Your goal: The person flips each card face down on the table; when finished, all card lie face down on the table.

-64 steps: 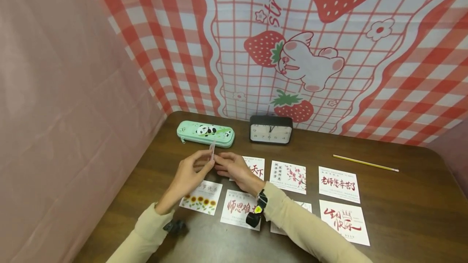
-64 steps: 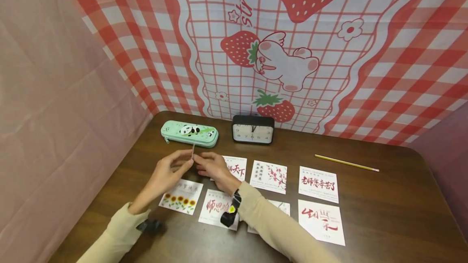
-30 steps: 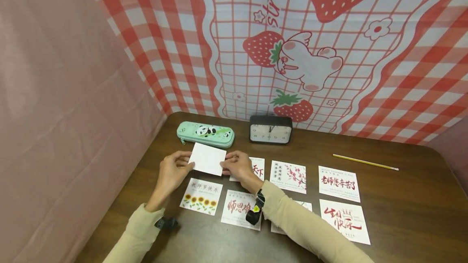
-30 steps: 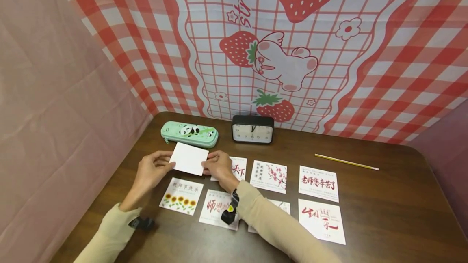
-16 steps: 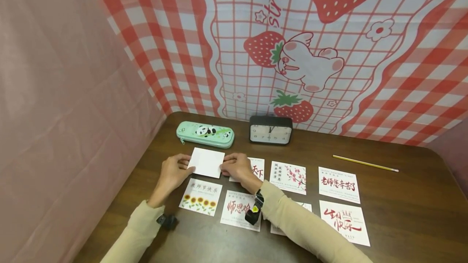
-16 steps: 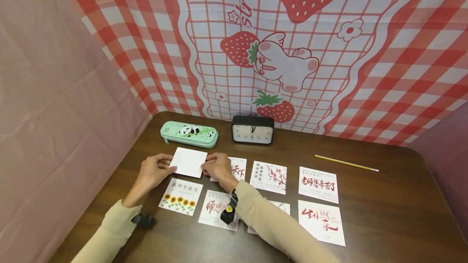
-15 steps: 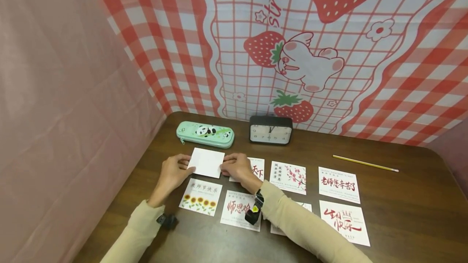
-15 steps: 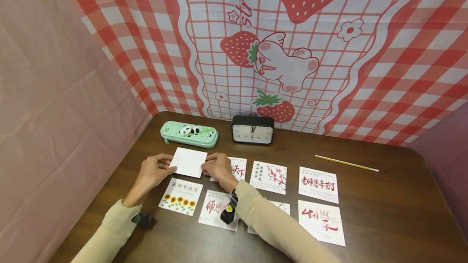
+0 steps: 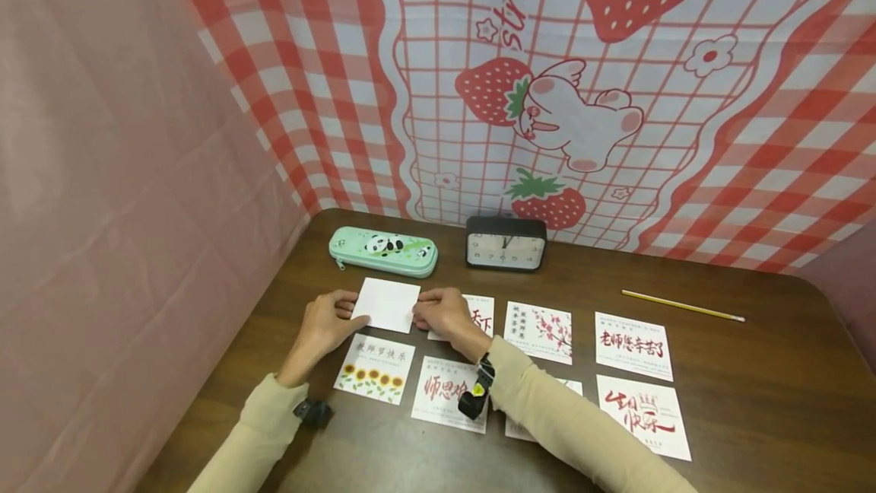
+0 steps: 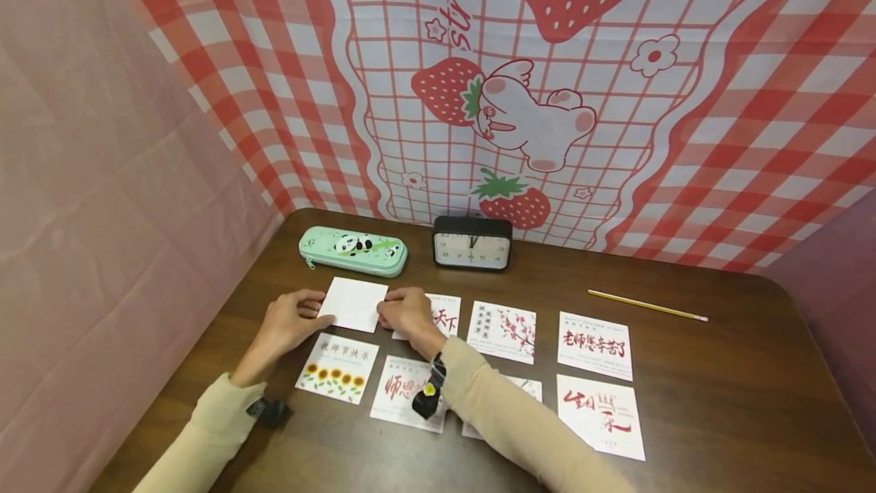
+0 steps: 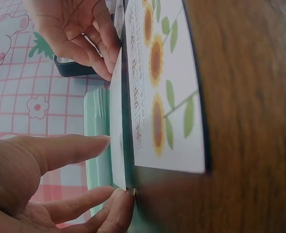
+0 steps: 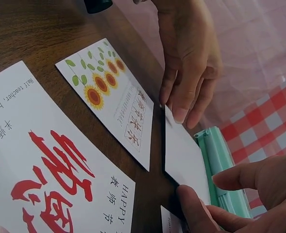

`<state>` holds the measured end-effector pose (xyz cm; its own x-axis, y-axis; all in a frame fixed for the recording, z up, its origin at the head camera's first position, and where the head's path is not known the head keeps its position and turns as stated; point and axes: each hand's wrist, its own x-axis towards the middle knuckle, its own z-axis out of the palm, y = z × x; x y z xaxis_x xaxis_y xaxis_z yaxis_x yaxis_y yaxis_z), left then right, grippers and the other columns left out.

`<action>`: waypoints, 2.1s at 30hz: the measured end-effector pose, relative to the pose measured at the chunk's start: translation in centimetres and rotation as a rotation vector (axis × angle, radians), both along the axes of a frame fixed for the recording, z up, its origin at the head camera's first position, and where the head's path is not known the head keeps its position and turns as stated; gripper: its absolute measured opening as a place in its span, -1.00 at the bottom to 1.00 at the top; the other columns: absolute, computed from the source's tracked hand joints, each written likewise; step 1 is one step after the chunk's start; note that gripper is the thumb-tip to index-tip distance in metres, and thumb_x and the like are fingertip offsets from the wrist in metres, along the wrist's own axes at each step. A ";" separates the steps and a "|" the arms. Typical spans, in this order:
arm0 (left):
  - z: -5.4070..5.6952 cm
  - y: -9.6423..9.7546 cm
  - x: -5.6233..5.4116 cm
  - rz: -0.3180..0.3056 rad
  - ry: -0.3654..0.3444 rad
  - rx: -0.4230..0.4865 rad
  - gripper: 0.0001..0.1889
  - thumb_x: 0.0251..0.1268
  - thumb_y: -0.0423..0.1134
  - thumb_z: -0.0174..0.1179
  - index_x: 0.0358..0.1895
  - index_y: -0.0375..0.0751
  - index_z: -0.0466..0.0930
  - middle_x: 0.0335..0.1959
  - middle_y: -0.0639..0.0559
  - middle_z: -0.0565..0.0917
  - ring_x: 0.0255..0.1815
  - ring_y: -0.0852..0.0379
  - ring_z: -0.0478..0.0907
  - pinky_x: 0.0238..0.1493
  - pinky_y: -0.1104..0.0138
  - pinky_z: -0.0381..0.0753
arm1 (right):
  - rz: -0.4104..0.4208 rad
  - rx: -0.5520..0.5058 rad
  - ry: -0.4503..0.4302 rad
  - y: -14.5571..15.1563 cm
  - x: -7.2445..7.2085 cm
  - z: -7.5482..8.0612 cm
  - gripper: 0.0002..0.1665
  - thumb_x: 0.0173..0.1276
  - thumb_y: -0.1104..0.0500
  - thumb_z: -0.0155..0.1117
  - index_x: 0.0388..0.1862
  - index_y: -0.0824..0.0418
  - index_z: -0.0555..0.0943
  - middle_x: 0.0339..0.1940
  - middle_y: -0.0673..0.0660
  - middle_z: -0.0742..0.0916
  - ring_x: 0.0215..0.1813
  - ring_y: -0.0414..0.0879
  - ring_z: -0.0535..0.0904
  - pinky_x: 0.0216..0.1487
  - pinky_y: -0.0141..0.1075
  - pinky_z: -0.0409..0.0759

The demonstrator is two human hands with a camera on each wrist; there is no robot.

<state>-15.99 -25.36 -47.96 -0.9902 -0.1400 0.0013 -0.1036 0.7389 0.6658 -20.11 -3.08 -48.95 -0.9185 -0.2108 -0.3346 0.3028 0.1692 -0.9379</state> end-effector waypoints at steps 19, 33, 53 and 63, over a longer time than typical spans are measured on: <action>0.3 2.5 -0.2 -0.086 0.117 0.080 -0.53 0.26 -0.33 0.46 0.20 -0.42 0.63 -0.01 -0.39 0.76 -0.01 -0.31 0.75 0.13 -0.07 0.75 | -0.025 -0.100 -0.047 3.9 -0.1 2.5 -0.58 0.53 0.31 0.15 0.27 0.50 0.55 0.14 0.49 0.72 -0.05 0.14 0.81 0.05 -0.15 0.82; 0.5 7.4 -0.1 -0.185 0.113 0.272 -0.61 0.35 -0.34 0.37 0.19 -0.42 0.64 0.00 -0.37 0.75 -0.01 -0.24 0.77 0.04 0.12 0.82 | -0.035 -0.050 -0.030 8.9 0.6 2.4 -0.49 0.53 0.30 0.11 0.36 0.53 0.47 0.21 0.54 0.67 0.10 0.21 0.77 0.15 -0.13 0.79; -0.4 11.5 0.2 -0.275 0.015 0.245 -0.49 0.41 -0.25 0.33 0.34 -0.37 0.52 0.21 -0.43 0.66 0.17 -0.32 0.69 0.18 -0.02 0.75 | -0.015 0.003 -0.091 13.0 2.3 2.3 -0.43 0.51 0.22 0.20 0.41 0.44 0.42 0.25 0.47 0.67 0.14 0.11 0.76 0.15 -0.16 0.79; -0.3 12.3 0.7 -0.251 -0.003 0.222 -0.41 0.41 -0.20 0.34 0.41 -0.36 0.44 0.22 -0.46 0.64 0.13 -0.34 0.70 0.17 -0.05 0.75 | 0.006 -0.077 -0.111 13.1 3.7 2.0 -0.38 0.54 0.26 0.16 0.48 0.50 0.32 0.37 0.54 0.56 0.38 0.33 0.59 0.36 -0.06 0.68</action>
<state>-15.31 -13.06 -48.30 -0.9937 0.1119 -0.0053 0.0609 0.5787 0.8132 -16.39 10.03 -46.92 -0.8753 -0.2447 -0.4171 0.4049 0.1004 -0.9088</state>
